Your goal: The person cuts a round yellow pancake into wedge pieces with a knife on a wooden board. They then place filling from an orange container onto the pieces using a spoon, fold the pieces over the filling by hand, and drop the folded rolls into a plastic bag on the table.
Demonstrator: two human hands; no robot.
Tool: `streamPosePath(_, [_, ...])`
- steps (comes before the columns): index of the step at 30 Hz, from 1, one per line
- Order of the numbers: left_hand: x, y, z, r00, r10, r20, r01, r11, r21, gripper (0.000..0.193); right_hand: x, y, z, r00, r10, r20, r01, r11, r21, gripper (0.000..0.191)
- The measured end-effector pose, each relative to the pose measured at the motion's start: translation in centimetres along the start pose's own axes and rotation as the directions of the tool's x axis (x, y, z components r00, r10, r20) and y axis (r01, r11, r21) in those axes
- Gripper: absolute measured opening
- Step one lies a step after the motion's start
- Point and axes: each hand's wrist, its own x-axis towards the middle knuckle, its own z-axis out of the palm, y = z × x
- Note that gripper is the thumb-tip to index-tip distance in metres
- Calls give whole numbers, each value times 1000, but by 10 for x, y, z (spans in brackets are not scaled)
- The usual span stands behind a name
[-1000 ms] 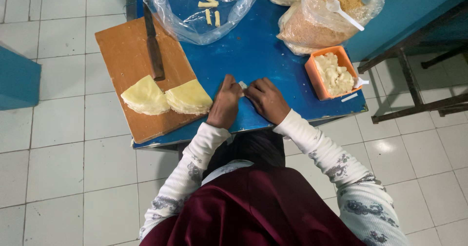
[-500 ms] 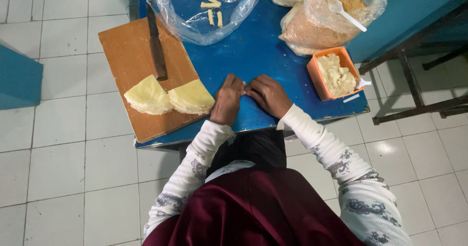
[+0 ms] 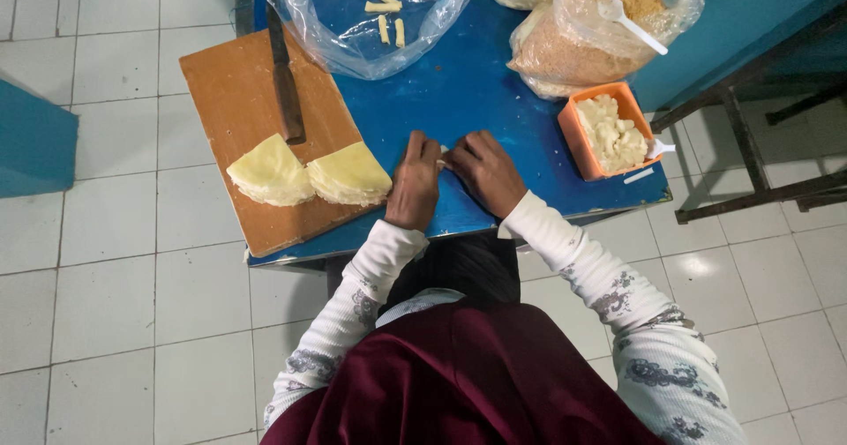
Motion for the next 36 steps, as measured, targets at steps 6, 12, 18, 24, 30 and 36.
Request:
streamPosePath(6, [2,10,-5,998,67,-19,-62,980,187,16,-10,-9,1,999,-17,30,23,979,-205,40])
streamPosePath(12, [-25,34,-19,988,151,-36,-138,963,230,45,-5,-6,11,996,72,60,-53,960,-275,53])
streamPosePath(18, [-70,40,-74,954,260,-149,-219,944,247,39,18,24,12,996,37,77,-28,992,-121,66])
streamPosePath(24, [-88,30,-113,923,-7,-385,120,955,271,14,27,36,17,981,63,182,-98,977,189,74])
streamPosePath(30, [-97,28,-126,900,-118,-420,234,943,237,28,90,51,11,937,277,211,-345,823,452,54])
streamPosePath(36, [-95,20,-122,913,-192,-361,328,872,365,22,121,-17,-11,997,72,-37,-27,729,684,34])
